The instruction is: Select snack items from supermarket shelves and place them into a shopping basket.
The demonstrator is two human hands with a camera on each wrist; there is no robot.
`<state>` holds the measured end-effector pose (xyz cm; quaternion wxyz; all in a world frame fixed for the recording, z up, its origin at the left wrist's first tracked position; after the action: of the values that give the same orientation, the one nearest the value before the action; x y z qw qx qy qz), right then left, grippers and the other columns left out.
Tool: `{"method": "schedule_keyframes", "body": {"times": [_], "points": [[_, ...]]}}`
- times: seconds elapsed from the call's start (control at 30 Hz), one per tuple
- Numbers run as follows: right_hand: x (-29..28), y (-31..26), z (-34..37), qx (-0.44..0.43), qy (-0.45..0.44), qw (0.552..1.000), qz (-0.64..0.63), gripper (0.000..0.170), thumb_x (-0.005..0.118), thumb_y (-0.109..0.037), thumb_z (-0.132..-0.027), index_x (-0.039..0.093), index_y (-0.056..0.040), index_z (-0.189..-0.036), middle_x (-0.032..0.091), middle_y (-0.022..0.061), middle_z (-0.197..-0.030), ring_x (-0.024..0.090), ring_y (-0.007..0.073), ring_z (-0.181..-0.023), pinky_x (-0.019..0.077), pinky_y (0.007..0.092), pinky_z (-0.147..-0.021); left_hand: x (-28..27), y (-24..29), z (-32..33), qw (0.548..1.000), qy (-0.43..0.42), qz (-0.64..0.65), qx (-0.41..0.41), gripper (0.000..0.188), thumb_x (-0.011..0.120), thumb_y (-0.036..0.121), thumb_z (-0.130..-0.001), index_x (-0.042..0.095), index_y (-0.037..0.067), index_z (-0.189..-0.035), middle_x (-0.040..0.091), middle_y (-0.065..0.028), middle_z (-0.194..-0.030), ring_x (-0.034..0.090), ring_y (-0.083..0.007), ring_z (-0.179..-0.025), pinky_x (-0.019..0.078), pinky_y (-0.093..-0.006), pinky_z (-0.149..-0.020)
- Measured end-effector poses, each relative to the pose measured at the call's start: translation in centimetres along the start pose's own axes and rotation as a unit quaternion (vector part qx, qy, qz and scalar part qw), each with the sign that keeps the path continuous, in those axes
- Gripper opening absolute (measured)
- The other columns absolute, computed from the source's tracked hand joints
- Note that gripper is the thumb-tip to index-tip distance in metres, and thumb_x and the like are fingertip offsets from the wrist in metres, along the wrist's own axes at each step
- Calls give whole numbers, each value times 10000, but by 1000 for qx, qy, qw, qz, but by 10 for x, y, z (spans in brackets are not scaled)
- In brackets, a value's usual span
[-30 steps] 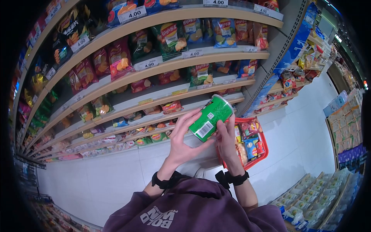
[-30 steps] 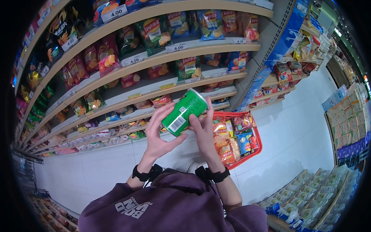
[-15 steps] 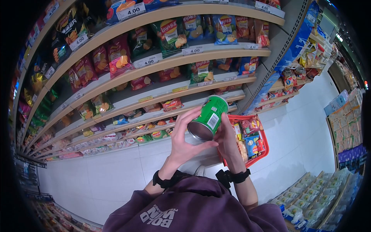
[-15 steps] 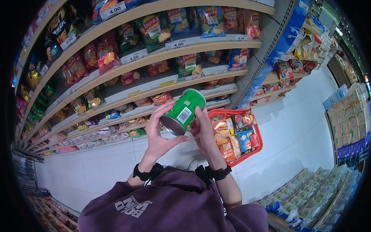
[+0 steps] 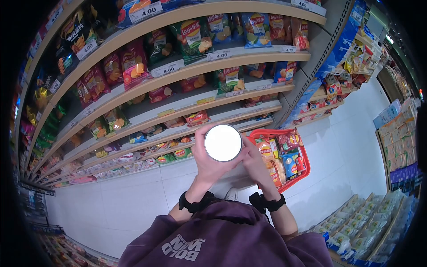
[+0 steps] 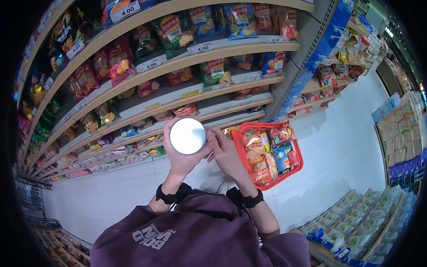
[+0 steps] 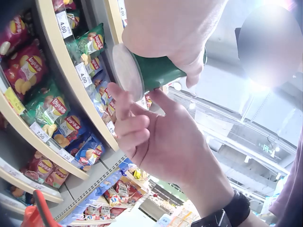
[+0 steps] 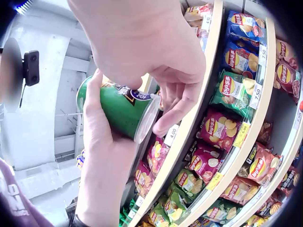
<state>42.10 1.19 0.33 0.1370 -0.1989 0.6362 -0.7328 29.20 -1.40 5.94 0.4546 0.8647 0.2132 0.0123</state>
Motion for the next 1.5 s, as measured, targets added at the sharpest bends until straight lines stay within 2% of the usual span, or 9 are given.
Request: {"method": "schedule_keyframes", "body": {"times": [0.07, 0.1, 0.23, 0.53, 0.63, 0.73, 1.2, 1.33, 1.5], "points": [[5, -17, 5, -123, 24, 992, -2, 505, 492, -331, -1015, 399, -47, -1422, 531, 178, -1305, 549, 214, -1187, 555, 299, -783, -1, 0, -2, 999, 44, -9, 1, 888, 932, 270, -624, 396, 15, -1286, 619, -121, -1089, 647, -232, -1006, 515, -340, -864], [5, -11, 3, -143, -7, 988, 62, 574, 522, -244, -1000, 275, -107, -1500, 435, 175, -1404, 467, 246, -1288, 475, 381, -984, 1, -3, -2, 998, 51, 24, -23, 896, 925, 267, -635, 387, 13, -1305, 610, -126, -1121, 636, -234, -1033, 507, -345, -884], [11, -6, 5, -154, -5, 988, -22, 610, 519, -283, -1011, 245, -69, -1512, 368, 144, -1472, 331, 215, -1382, 285, 374, -1131, 6, 9, -4, 994, 1, 96, -43, 880, 834, 239, -747, 308, -6, -1408, 562, -166, -1236, 579, -249, -1145, 456, -371, -970], [5, -2, 6, -103, -12, 983, -152, 715, 269, -554, -1029, 278, -6, -1489, 457, 111, -1418, 436, 198, -1310, 342, 344, -1090, -7, 14, -11, 997, -26, 24, 73, 779, 896, 303, -606, 533, -23, -1214, 558, -146, -1145, 584, -241, -1025, 485, -340, -839], [5, 12, 7, -69, 4, 977, -201, 680, 301, -543, -1028, 323, -21, -1463, 473, 109, -1398, 469, 199, -1284, 377, 352, -1065, -8, 28, -10, 991, -15, -4, 135, 773, 918, 289, -573, 549, -7, -1185, 559, -148, -1123, 590, -263, -1013, 497, -360, -830], [5, 5, 11, -100, 19, 975, -198, 632, 336, -510, -1028, 350, -32, -1442, 484, 108, -1380, 493, 198, -1257, 395, 353, -1051, -8, 34, -4, 985, -28, -17, 167, 816, 927, 225, -554, 503, -2, -1213, 517, -154, -1200, 522, -294, -1122, 431, -402, -956], [0, -9, 8, -139, 31, 988, -54, 640, 290, -546, -1020, 421, -19, -1359, 534, 83, -1226, 505, 145, -1105, 397, 296, -953, -10, 21, -3, 989, -31, 5, 143, 906, 870, 209, -579, 405, -26, -1319, 472, -179, -1270, 511, -294, -1178, 406, -410, -1016], [3, -16, 9, -190, 31, 978, -84, 582, 545, -387, -970, 394, -26, -1401, 508, 88, -1280, 497, 151, -1160, 403, 296, -969, -9, 15, -2, 997, -25, 48, 63, 993, 904, 278, -604, 357, -26, -1375, 443, -178, -1333, 503, -272, -1227, 413, -393, -1035], [11, -16, 9, -187, -25, 982, -17, 756, 780, -116, -807, 368, -57, -1438, 491, 84, -1319, 505, 160, -1193, 414, 289, -977, -9, -3, 2, 991, -12, 131, -1, 995, 898, 414, -650, 347, -17, -1357, 524, -143, -1254, 564, -224, -1144, 457, -356, -971]]}}
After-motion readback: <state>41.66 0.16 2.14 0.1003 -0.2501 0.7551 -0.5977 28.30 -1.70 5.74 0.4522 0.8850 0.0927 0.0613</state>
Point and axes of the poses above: each hand's wrist, its own z-axis away from the middle knuckle, its own x-axis out of the palm, y = z × x, the point moved 6 cm from there along -z, towards the middle knuckle
